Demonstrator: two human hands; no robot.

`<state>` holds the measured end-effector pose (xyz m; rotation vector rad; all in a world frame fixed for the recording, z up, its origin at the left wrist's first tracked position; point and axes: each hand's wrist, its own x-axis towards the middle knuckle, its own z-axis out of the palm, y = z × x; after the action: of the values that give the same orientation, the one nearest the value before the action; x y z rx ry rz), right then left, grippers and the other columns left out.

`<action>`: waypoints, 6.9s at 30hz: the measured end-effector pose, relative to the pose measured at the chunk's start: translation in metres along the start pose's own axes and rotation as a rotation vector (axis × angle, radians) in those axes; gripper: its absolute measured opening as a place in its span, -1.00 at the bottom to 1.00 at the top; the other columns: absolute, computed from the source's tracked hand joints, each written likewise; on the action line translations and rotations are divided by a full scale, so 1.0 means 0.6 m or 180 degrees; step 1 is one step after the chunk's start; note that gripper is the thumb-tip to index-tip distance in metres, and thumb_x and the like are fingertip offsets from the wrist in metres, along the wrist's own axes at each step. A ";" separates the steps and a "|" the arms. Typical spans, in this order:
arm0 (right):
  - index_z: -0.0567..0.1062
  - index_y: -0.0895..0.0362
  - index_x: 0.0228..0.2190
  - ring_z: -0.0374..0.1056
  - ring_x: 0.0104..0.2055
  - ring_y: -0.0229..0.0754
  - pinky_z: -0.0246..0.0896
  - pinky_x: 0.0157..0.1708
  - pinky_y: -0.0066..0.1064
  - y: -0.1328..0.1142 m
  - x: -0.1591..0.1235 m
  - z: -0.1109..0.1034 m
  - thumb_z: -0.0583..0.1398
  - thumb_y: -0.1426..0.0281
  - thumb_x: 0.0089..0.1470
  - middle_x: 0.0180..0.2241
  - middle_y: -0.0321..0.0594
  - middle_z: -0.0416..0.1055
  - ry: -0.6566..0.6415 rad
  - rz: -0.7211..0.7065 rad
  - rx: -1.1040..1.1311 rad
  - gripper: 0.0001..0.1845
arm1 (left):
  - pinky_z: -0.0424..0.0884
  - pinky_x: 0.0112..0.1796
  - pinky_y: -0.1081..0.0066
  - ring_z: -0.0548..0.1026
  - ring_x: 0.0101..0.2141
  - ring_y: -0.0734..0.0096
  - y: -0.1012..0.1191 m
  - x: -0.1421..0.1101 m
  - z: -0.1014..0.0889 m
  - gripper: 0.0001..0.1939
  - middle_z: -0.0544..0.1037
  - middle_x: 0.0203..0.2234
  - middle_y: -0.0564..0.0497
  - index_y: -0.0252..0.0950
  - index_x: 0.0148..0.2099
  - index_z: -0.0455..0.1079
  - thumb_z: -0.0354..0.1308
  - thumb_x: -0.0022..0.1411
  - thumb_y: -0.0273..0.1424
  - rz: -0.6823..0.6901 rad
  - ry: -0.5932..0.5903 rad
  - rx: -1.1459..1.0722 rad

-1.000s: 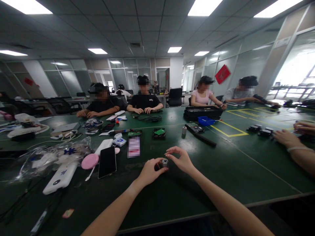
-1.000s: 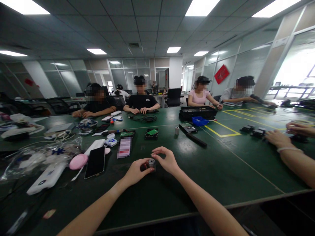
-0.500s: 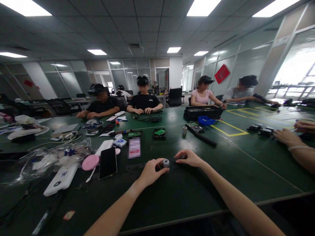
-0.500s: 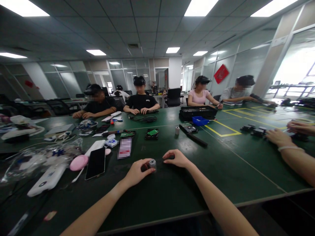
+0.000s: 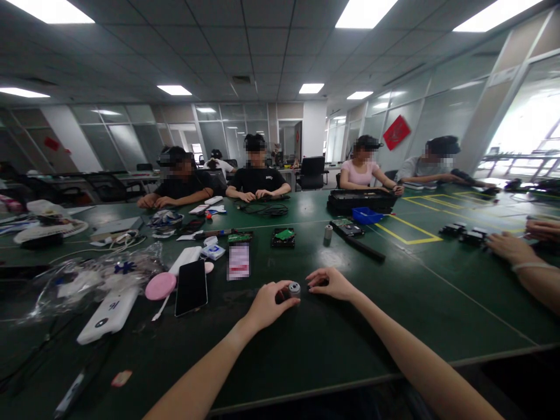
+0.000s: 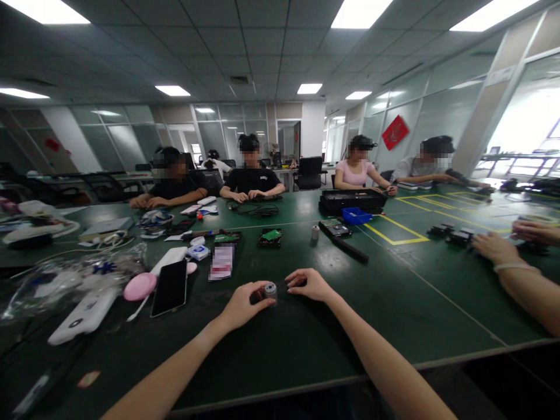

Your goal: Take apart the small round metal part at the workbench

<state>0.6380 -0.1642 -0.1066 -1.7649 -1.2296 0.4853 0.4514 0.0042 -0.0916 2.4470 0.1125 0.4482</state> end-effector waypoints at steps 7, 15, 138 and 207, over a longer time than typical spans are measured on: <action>0.50 0.17 -0.24 0.48 -0.26 -0.12 0.33 -0.31 -0.32 -0.047 0.005 0.037 0.28 0.26 -0.03 -0.29 -0.14 0.55 0.0925 -0.0458 0.0213 -0.69 | 0.31 -0.29 0.39 0.45 -0.34 0.32 -0.004 0.001 0.004 -0.57 0.53 -0.34 0.06 -0.14 0.02 0.40 0.20 0.12 -0.11 0.0001 0.0026 0.0012; 0.55 0.11 -0.30 0.44 -0.25 -0.16 0.31 -0.28 -0.35 -0.096 -0.002 0.076 0.20 0.38 0.07 -0.29 -0.19 0.53 0.0891 -0.0842 0.0048 -0.85 | 0.30 -0.30 0.40 0.44 -0.33 0.32 -0.008 0.001 0.007 -0.55 0.53 -0.33 0.04 -0.17 0.03 0.39 0.20 0.12 -0.13 0.0025 0.0030 0.0024; 0.51 0.15 -0.23 0.37 -0.40 -0.25 0.22 -0.41 -0.42 -0.025 -0.013 0.005 0.32 0.39 -0.15 -0.31 -0.20 0.54 -0.0275 0.0074 -0.0406 -0.65 | 0.30 -0.26 0.42 0.45 -0.31 0.34 -0.005 0.001 0.005 -0.56 0.55 -0.28 0.07 -0.13 0.05 0.38 0.19 0.14 -0.12 0.0103 -0.0044 0.0095; 0.50 0.14 -0.39 0.17 -0.66 -0.40 0.05 -0.71 -0.55 -0.101 -0.008 0.080 0.26 0.25 0.02 -0.40 -0.22 0.51 0.1089 -0.0706 -0.0008 -0.80 | 0.29 -0.29 0.41 0.44 -0.36 0.35 -0.017 0.003 0.014 -0.56 0.55 -0.33 0.08 -0.15 0.05 0.37 0.21 0.14 -0.15 0.0216 0.0067 0.0114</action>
<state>0.5684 -0.1410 -0.0811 -1.6079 -1.1599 0.0489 0.4560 0.0076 -0.1034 2.4874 0.0469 0.5060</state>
